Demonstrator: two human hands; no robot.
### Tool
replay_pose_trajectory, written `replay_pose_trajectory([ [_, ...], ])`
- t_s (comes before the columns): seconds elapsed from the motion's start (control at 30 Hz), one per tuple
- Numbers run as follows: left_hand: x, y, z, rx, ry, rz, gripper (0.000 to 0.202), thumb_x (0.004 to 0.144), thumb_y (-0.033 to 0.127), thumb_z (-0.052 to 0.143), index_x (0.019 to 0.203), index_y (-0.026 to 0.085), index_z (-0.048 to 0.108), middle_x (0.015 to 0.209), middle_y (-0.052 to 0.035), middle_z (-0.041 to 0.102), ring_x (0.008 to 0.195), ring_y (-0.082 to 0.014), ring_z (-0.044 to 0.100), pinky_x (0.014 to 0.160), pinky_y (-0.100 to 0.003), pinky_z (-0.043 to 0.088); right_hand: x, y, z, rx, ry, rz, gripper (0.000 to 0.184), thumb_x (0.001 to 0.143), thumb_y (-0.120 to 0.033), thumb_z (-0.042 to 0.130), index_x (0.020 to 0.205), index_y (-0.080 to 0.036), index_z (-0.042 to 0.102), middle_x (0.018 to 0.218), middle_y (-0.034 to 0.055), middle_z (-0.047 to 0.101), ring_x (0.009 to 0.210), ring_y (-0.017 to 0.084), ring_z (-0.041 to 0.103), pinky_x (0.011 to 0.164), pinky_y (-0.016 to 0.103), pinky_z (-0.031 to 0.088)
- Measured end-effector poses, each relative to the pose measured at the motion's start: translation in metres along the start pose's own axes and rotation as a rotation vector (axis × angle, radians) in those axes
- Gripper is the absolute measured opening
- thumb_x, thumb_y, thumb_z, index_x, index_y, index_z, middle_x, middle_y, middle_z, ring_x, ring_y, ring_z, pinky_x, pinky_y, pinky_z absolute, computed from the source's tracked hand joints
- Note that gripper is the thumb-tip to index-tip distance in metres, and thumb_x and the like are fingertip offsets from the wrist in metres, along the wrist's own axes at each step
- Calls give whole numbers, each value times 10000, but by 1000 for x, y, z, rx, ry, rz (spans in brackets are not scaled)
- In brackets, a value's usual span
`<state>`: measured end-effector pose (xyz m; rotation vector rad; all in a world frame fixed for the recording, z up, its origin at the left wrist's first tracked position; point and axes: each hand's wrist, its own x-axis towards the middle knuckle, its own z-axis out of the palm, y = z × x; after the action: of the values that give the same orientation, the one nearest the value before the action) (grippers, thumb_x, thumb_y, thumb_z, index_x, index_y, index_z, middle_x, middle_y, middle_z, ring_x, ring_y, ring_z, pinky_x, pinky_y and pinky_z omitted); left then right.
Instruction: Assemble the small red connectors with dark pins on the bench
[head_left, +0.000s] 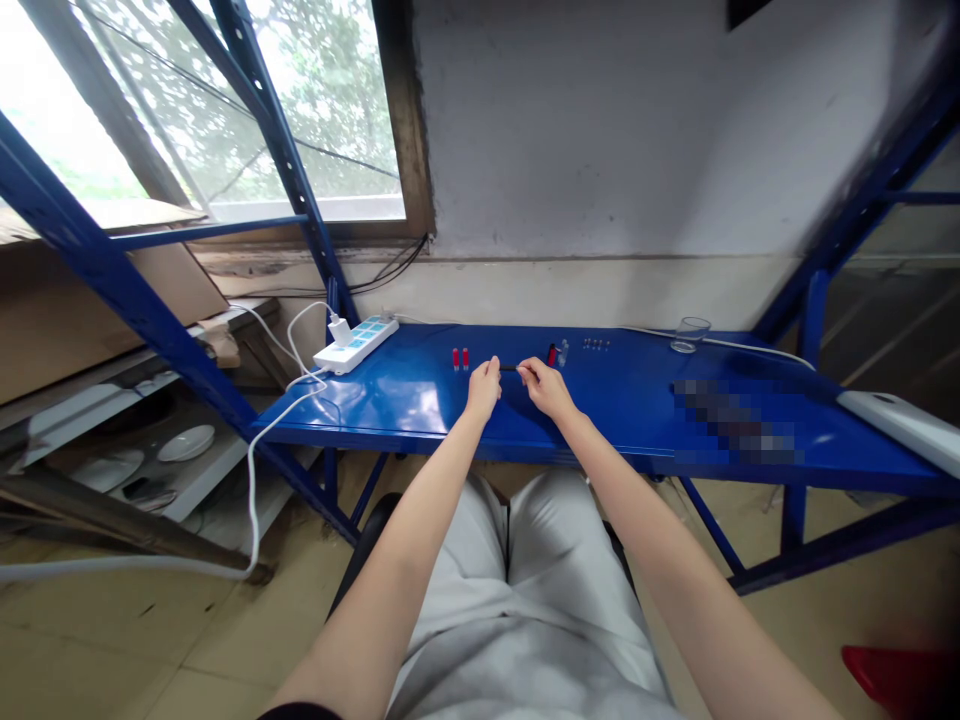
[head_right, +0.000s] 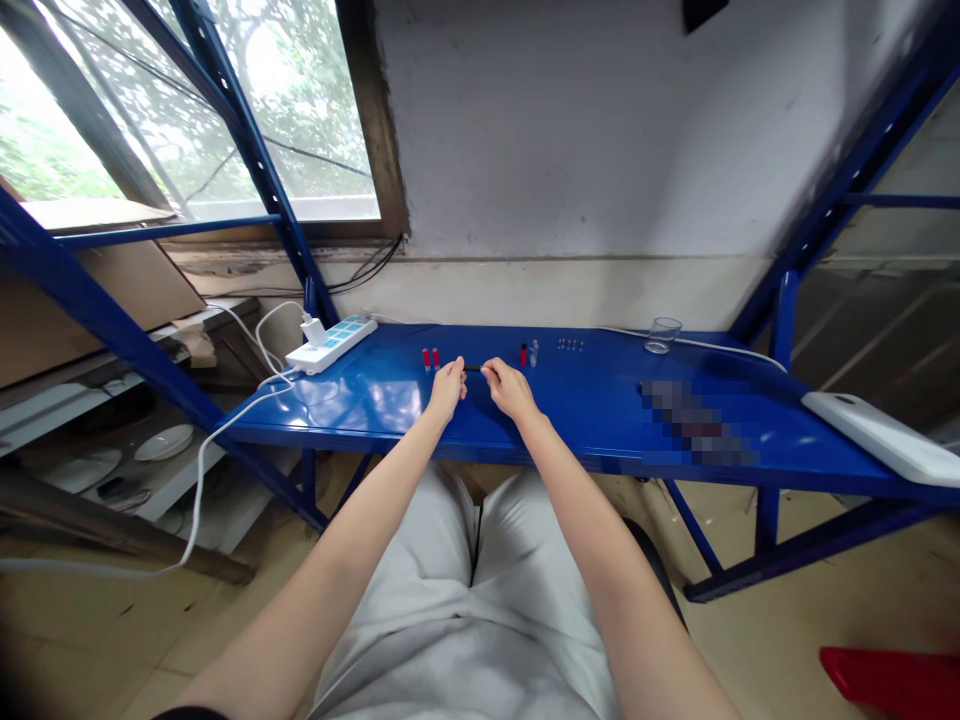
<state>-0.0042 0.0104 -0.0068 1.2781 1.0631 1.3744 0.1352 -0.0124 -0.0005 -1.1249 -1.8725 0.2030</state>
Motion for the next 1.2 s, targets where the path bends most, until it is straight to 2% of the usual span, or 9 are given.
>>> replay_pose_trajectory([
  [0.1, -2, 3, 0, 0, -12, 78, 291, 838, 400, 445, 676, 159, 446, 592, 45, 459, 350, -15, 375, 365, -165, 271, 0, 4, 0, 34, 29, 17, 277, 871, -414, 353, 954, -203, 514, 755, 49, 605, 644, 162, 563, 596, 256, 398],
  [0.2, -4, 7, 0, -22, -42, 86, 151, 834, 307, 471, 819, 159, 497, 655, 37, 519, 356, -10, 410, 367, -151, 283, 0, 8, 1, 86, 81, 45, 292, 857, -421, 381, 1022, -202, 479, 862, 68, 615, 675, 159, 576, 615, 263, 413],
  [0.27, -5, 10, 0, -48, -66, 73, 132, 822, 271, 491, 887, 157, 508, 686, 25, 552, 360, -12, 431, 367, -150, 287, 0, 9, 1, 100, 99, 70, 297, 852, -436, 387, 1015, -204, 475, 874, 64, 616, 645, 146, 569, 604, 257, 412],
  [0.47, -5, 8, -1, -101, -185, 50, 188, 793, 244, 530, 951, 145, 516, 859, -47, 625, 397, -33, 517, 347, -155, 240, -2, 4, -4, 18, 85, 137, 349, 871, -494, 312, 782, -214, 501, 590, 2, 546, 511, 138, 504, 529, 239, 355],
  [0.53, -4, 7, -1, -105, -203, 51, 206, 785, 245, 539, 964, 145, 520, 878, -55, 628, 405, -41, 532, 346, -158, 233, -1, 3, -5, -2, 105, 133, 365, 872, -500, 305, 747, -215, 496, 559, -2, 514, 488, 135, 482, 508, 237, 333],
  [0.83, -5, 12, -1, -119, -130, -16, 220, 769, 262, 575, 959, 153, 559, 847, -41, 637, 406, -25, 516, 375, -147, 254, 0, 1, -3, -43, 129, 56, 376, 881, -498, 281, 780, -214, 505, 564, 4, 499, 490, 136, 463, 499, 237, 304],
  [1.2, -2, 12, -4, -174, -141, -43, 205, 772, 233, 561, 953, 138, 558, 816, -49, 639, 411, -32, 511, 360, -153, 238, -1, -1, -2, -111, 124, 31, 367, 891, -467, 270, 807, -211, 519, 612, 24, 536, 514, 147, 486, 518, 246, 311],
])
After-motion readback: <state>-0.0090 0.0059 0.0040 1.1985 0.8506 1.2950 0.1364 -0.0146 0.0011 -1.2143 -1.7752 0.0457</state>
